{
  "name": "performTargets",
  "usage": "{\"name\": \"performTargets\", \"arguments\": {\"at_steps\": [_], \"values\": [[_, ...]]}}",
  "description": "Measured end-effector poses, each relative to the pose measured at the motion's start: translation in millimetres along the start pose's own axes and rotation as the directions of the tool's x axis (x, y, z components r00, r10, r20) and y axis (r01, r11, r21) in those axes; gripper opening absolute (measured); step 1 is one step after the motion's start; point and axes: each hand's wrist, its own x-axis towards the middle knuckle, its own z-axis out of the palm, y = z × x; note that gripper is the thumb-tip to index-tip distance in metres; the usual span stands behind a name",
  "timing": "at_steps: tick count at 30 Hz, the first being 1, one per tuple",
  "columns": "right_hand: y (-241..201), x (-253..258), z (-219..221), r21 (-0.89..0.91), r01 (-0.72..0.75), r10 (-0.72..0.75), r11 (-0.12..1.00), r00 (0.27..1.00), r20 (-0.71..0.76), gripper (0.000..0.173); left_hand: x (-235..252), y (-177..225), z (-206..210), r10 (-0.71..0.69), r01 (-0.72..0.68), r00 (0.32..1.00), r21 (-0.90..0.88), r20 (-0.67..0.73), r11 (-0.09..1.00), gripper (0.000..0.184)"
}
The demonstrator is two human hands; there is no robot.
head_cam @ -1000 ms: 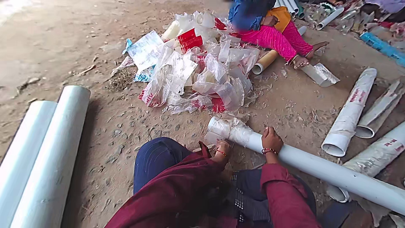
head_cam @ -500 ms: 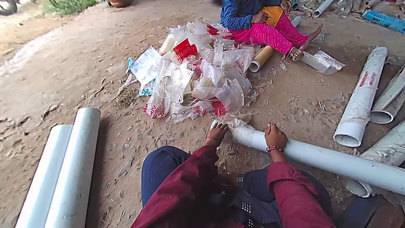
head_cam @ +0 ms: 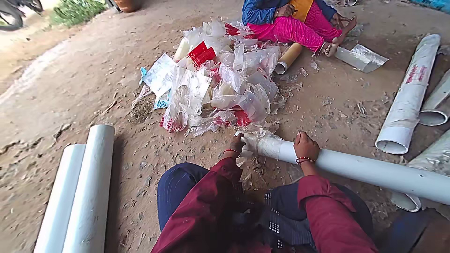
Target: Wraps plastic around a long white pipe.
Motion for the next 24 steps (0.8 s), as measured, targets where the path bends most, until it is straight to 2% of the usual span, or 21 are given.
{"name": "performTargets", "arguments": {"at_steps": [2,4,6,8,11,18,21,24], "values": [[-0.6,0.7,-0.7,0.002,-0.001,0.001,1.000,1.000,0.016,0.042,4.5,8.4,5.8,0.056,-0.056,0.998,0.183,0.005,0.981,0.054],[-0.2,0.9,0.5,0.008,0.006,-0.006,1.000,1.000,0.006,0.042,2.9,26.4,7.2,0.061,-0.086,0.995,0.369,0.078,0.925,0.051],[0.7,0.7,2.0,0.005,0.006,-0.006,1.000,1.000,0.003,0.042,6.1,34.3,5.4,0.059,-0.124,0.987,0.467,0.150,0.876,0.050],[1.2,1.9,2.0,-0.004,0.001,-0.001,1.000,1.000,0.005,0.042,12.1,32.8,1.3,0.117,-0.213,0.970,0.520,0.211,0.828,0.045],[1.0,3.1,2.3,-0.006,-0.004,0.004,1.000,1.000,-0.005,0.042,7.0,33.5,2.8,0.152,-0.275,0.953,0.537,0.261,0.797,0.047],[-1.0,3.6,-1.3,-0.004,-0.015,0.015,1.000,1.000,0.026,0.042,-24.4,38.8,26.7,-0.003,-0.047,0.994,0.459,0.109,0.887,0.045],[2.3,1.0,4.0,0.029,0.020,-0.019,0.999,0.998,-0.059,0.040,-30.6,32.5,35.9,-0.015,-0.002,0.999,0.385,0.042,0.923,0.046],[5.5,-5.0,7.5,0.105,0.077,-0.054,0.992,0.977,-0.207,0.037,-34.5,32.8,43.5,-0.069,0.055,0.997,0.293,0.036,0.954,0.050]]}}
